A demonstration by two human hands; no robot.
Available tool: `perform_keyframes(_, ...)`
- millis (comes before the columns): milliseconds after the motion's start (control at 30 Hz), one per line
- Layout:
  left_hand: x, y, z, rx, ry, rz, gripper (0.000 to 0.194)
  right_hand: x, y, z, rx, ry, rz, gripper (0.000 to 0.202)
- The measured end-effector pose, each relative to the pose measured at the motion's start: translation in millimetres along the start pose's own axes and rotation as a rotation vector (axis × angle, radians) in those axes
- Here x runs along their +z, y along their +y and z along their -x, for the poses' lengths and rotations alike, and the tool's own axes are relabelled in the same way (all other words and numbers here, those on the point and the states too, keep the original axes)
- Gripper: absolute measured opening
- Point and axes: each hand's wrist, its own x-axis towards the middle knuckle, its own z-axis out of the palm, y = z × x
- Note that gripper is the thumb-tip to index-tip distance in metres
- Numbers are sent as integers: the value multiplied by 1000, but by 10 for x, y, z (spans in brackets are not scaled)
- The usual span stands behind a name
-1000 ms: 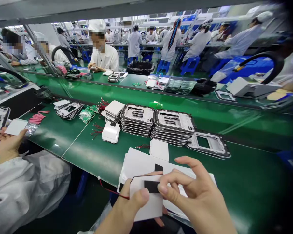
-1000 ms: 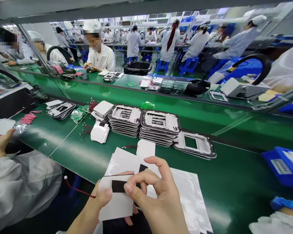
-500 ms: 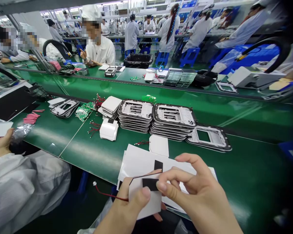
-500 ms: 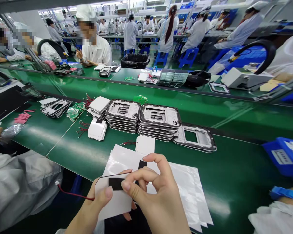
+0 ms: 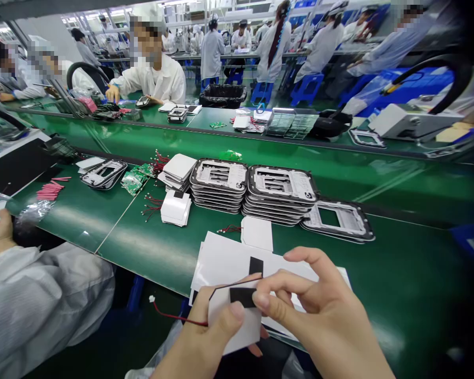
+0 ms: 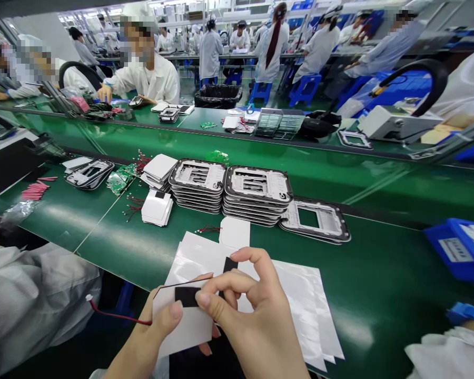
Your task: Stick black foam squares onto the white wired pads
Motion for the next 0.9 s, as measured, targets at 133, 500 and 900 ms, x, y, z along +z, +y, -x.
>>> perform_keyframes(133, -8, 4, 4, -16, 9, -22, 67, -1, 29, -16, 11, 29, -7, 49)
perform_keyframes(500, 28, 1, -15, -7, 45, 12, 65, -5, 58, -33, 12, 34, 13, 50)
perform_keyframes(900, 57, 52, -10, -37, 105, -48, 63, 38, 81, -18, 6, 56, -14, 52)
